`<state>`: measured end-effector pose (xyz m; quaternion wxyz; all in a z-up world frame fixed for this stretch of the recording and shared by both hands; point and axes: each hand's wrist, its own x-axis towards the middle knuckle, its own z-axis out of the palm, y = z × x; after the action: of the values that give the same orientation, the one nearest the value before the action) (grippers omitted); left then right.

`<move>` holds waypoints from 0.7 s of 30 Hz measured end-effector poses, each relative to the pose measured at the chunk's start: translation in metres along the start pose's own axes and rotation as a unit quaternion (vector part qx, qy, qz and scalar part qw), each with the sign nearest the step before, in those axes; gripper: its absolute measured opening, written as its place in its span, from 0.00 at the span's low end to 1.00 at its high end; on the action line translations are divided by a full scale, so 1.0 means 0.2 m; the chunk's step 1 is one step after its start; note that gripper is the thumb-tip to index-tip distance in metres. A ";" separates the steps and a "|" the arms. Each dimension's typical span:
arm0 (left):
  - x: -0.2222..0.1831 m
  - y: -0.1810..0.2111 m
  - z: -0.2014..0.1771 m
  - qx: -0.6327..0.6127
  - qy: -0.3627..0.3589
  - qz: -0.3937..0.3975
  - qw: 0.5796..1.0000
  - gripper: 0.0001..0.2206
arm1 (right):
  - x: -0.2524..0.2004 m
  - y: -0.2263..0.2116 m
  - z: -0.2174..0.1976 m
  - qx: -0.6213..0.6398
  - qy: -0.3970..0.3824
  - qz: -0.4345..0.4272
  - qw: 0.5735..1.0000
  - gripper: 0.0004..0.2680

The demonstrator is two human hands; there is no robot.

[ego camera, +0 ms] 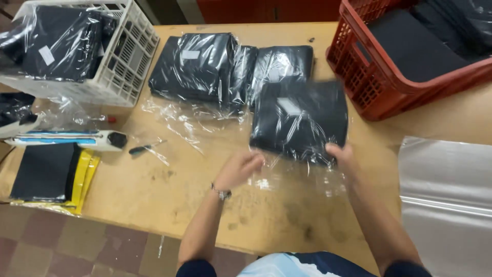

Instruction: Packaging stacks of black plastic bags into clear plastic sleeves and placing them in a storage crate

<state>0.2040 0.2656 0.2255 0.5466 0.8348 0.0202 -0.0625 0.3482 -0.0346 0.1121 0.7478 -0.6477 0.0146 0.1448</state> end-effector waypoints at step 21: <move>0.49 -0.81 -0.12 0.371 0.205 -0.076 0.903 0.09 | 1.28 0.48 0.63 -0.248 0.051 -0.064 0.965 0.21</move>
<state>0.2873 0.3486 0.0752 0.1751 0.9674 0.1708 0.0653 0.5504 0.1497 -0.0145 0.5696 -0.8192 -0.0255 0.0626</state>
